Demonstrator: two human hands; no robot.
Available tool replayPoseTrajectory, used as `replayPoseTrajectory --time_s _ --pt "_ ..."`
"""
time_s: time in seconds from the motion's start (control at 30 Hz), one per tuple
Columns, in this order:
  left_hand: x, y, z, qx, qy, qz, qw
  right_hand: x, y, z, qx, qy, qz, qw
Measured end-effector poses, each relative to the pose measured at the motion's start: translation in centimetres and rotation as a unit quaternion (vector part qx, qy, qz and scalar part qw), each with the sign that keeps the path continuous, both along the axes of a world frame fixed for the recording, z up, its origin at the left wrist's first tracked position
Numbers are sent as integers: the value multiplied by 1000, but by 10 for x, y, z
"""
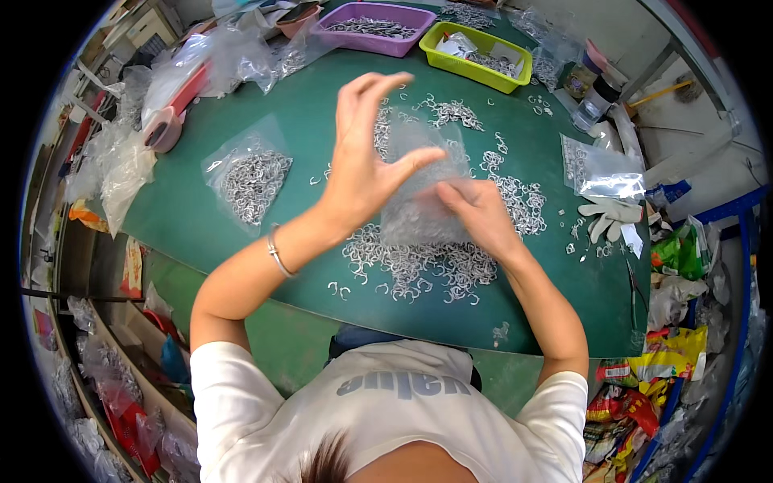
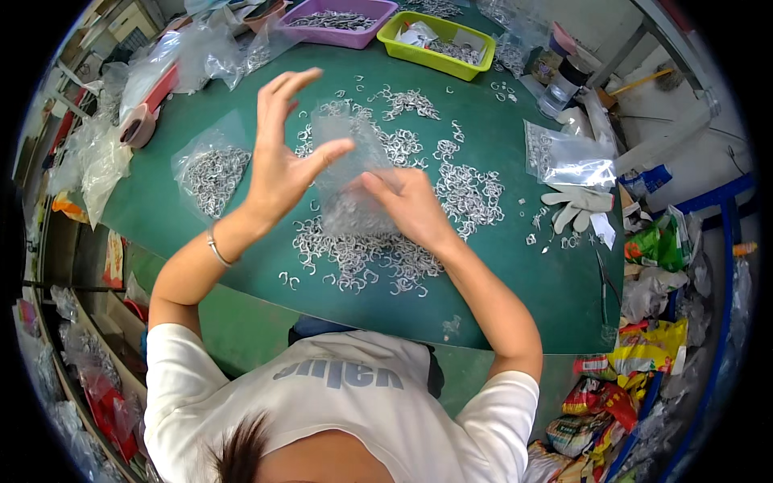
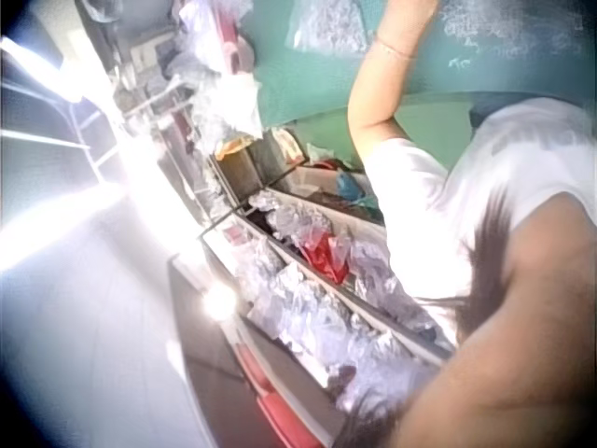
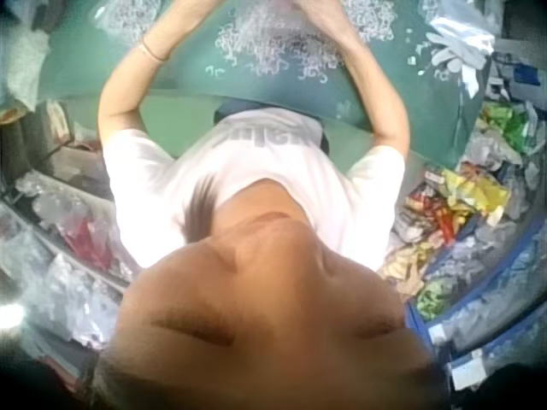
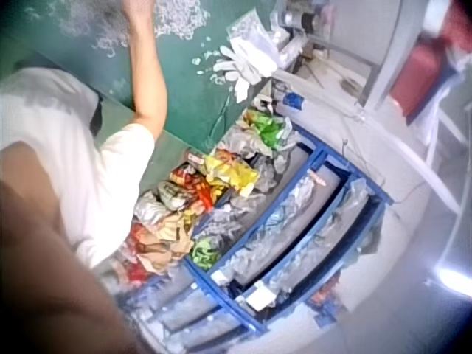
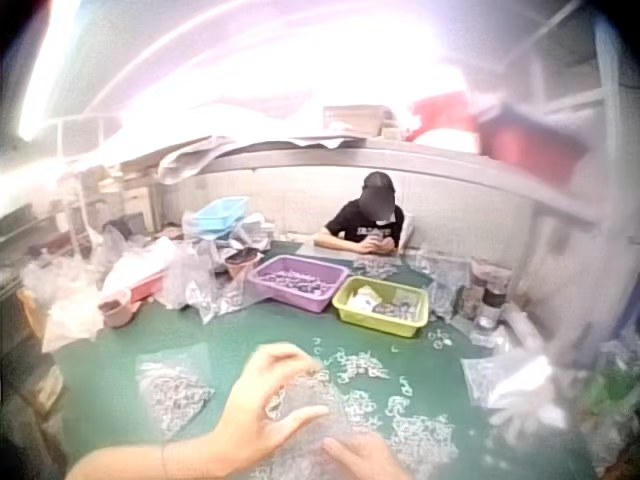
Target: The person sorts metal rings on a green workbench by hand, scoops them into a plastic bag, and zips the bag shut before retrieving more bags from a shelf.
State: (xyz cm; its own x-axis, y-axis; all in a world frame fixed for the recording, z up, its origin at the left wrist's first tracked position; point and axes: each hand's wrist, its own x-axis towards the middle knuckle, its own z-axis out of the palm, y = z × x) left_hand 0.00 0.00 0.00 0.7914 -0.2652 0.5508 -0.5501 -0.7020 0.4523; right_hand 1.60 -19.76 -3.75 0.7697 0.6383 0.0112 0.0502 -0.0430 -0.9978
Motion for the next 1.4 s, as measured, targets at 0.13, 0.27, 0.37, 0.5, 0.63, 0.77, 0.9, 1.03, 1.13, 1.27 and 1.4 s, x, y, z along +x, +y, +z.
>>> replayPoseTrajectory --time_s 0.13,0.27,0.37,0.5,0.63,0.77,0.9,1.03,1.13,1.27,1.4 --pt "-11 -30 -40 -334 276 -66 899 -2 -35 29 14 -35 -50 998" --pt "-25 -33 -39 -446 443 -145 764 4 -27 15 65 20 -56 996" --pt "-28 -31 -61 -495 452 -145 728 0 -23 8 72 46 -99 991" --pt "-26 -32 -61 -423 343 -98 833 -6 -33 3 58 -2 -112 992" --pt "-15 -51 -50 -377 298 -140 866 -9 -56 -6 -14 -14 -100 995" --pt "10 -77 -63 -418 316 -147 839 -14 -80 -12 -8 -26 -204 979" --pt "23 -96 -57 -534 284 -120 787 -4 -108 -11 3 -11 -303 953" --pt "23 -67 -77 -462 256 -99 843 24 -140 -14 12 -72 -395 916" --pt "8 -45 -91 -353 241 -65 902 26 -132 -5 -131 -176 -433 874" --pt "-27 -31 -86 -380 271 -102 879 25 -127 6 -125 -163 -314 927" --pt "-63 -39 -73 -357 208 -59 909 40 -94 -26 -126 -161 -178 963"
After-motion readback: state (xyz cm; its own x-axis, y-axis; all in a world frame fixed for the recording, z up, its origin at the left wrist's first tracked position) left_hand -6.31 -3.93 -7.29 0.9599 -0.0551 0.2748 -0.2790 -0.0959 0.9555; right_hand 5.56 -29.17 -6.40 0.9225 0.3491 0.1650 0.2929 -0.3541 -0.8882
